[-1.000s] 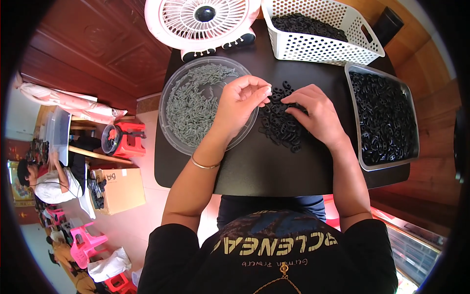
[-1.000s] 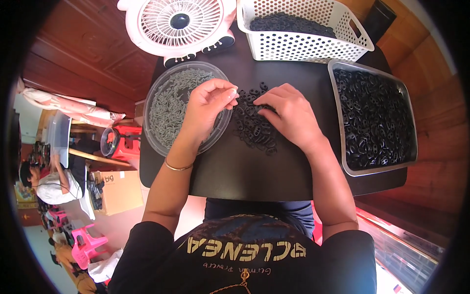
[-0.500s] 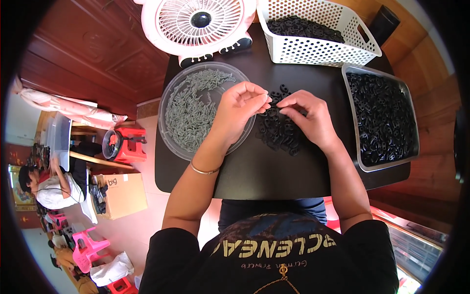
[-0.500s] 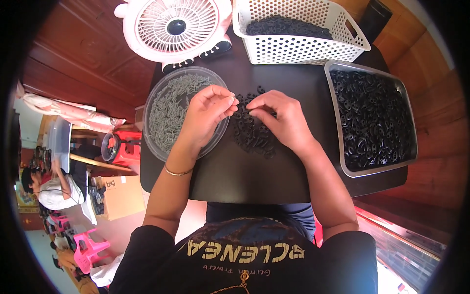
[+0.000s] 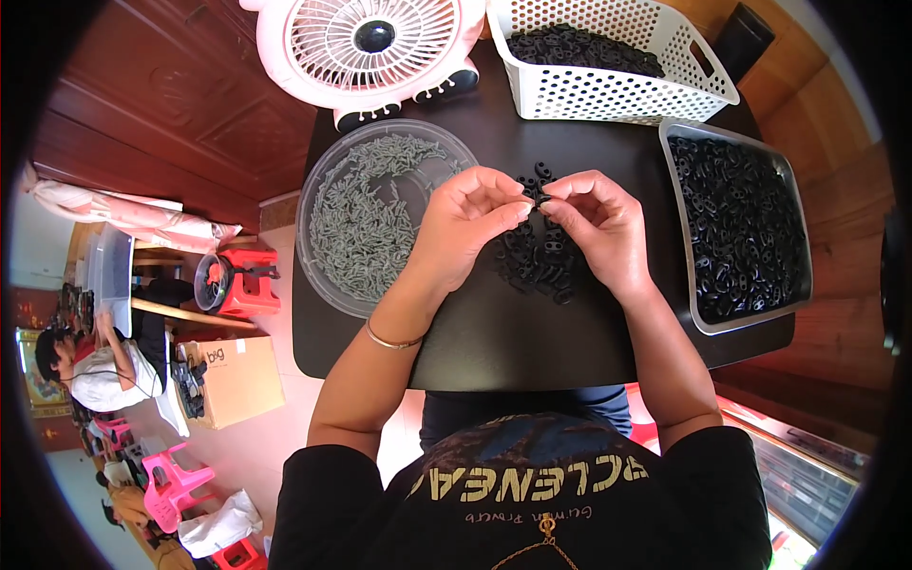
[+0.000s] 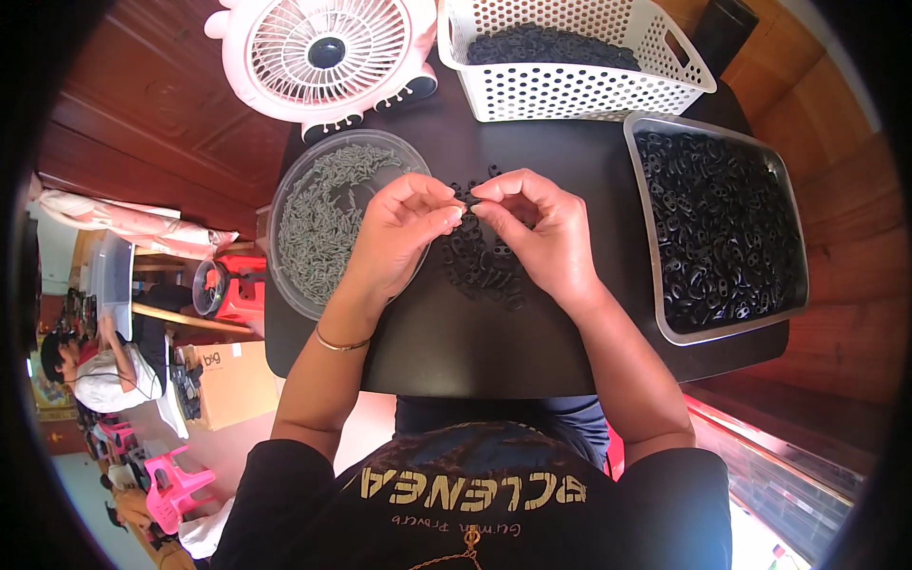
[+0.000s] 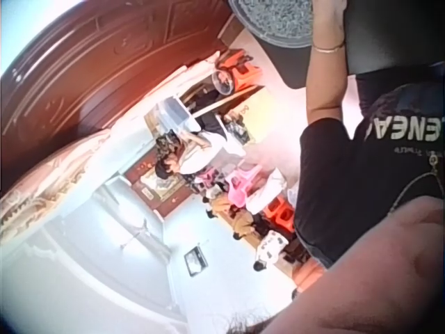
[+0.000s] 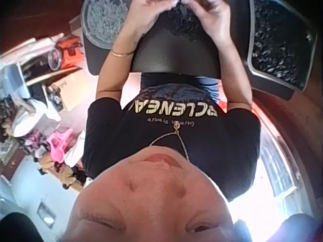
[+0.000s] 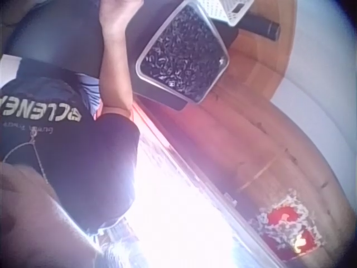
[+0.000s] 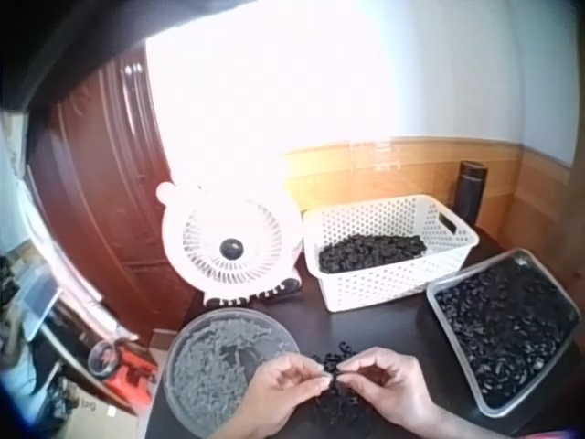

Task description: The person assembles cord locks by hand, picking small pins from a tray and fitting them into plastic toggle stoppers on the table.

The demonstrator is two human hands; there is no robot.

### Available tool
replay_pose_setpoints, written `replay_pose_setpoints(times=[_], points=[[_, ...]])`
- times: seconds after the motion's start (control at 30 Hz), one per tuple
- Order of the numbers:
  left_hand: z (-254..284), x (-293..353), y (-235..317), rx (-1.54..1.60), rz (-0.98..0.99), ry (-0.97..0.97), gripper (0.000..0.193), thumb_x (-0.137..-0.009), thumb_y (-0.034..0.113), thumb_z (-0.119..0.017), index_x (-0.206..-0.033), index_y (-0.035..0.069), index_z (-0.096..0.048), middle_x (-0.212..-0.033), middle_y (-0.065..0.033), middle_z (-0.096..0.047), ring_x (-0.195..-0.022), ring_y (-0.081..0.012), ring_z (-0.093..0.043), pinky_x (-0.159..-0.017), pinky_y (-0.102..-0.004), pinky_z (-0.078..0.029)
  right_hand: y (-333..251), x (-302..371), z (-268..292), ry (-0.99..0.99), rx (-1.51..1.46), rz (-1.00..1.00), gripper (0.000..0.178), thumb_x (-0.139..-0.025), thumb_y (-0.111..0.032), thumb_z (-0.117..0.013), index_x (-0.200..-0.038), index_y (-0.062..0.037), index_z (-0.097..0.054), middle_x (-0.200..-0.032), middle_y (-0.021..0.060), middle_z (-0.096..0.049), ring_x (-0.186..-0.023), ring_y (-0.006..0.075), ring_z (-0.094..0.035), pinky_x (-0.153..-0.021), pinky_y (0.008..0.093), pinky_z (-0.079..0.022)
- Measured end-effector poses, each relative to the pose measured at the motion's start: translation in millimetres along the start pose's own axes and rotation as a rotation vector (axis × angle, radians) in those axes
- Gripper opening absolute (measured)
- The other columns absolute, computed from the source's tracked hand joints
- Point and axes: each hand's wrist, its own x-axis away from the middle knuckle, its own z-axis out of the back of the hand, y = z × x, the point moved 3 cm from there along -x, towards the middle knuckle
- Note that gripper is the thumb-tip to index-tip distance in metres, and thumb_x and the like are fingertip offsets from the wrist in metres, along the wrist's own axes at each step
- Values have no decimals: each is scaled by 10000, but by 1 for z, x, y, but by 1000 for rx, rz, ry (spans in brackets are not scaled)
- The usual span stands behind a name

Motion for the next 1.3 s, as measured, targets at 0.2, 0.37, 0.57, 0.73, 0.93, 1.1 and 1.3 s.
replay_pose_setpoints(times=[0.2, 0.37, 0.57, 0.73, 0.93, 1.1, 1.3], points=[[-1, 0, 1, -36, -62, -13, 137, -766, -42, -615, -869, 28, -559, -826, -47, -614, -784, -101, -582, -735, -216, -468, 0, 1, -2, 11, 31, 6, 111, -757, 46, -624, -857, -3, -626, -811, 31, -627, -748, 80, -607, -683, 214, -499], [-3, 0, 3, -165, -150, -11, 150, -762, -62, -609, -880, 16, -559, -823, -47, -612, -781, -86, -578, -718, -209, -469, 3, 2, -2, 22, 89, 33, 113, -755, 50, -621, -855, -3, -629, -793, 30, -632, -740, 76, -607, -665, 211, -500], [-4, 0, 1, -247, -226, 14, 175, -765, -53, -613, -924, -5, -558, -810, -39, -597, -781, -74, -571, -706, -202, -464, 7, 1, -2, -21, -62, -102, 84, -780, 38, -609, -860, 15, -607, -795, 39, -630, -753, 90, -609, -686, 216, -496], [-6, 0, 9, -218, -136, 19, 138, -800, 16, -600, -930, -9, -560, -816, -44, -602, -756, -79, -563, -695, -213, -460, 4, -1, -1, -15, -168, -148, 79, -797, 35, -592, -875, 22, -594, -827, 58, -623, -771, 102, -610, -696, 217, -501], [-3, 3, 7, -344, -6, 35, 139, -847, 127, -571, -884, -6, -580, -768, -48, -607, -703, -88, -560, -654, -211, -446, 6, -1, -1, 4, -166, -138, 85, -800, 39, -584, -883, 22, -595, -851, 66, -621, -778, 103, -609, -705, 214, -504], [-3, 1, 4, -322, -17, 36, 130, -843, 118, -582, -836, -12, -571, -728, -28, -599, -673, -57, -550, -616, -185, -440, 5, 0, -3, -1, -146, -149, 86, -800, 45, -578, -881, 21, -597, -849, 66, -624, -779, 99, -609, -707, 213, -503], [-5, 1, 2, -276, -96, 14, 57, -814, 13, -580, -846, -32, -567, -766, -43, -600, -706, -60, -557, -640, -190, -451, 6, 1, -3, -1, -135, -187, 78, -802, 30, -583, -879, 24, -596, -841, 65, -626, -773, 94, -607, -700, 207, -497]])
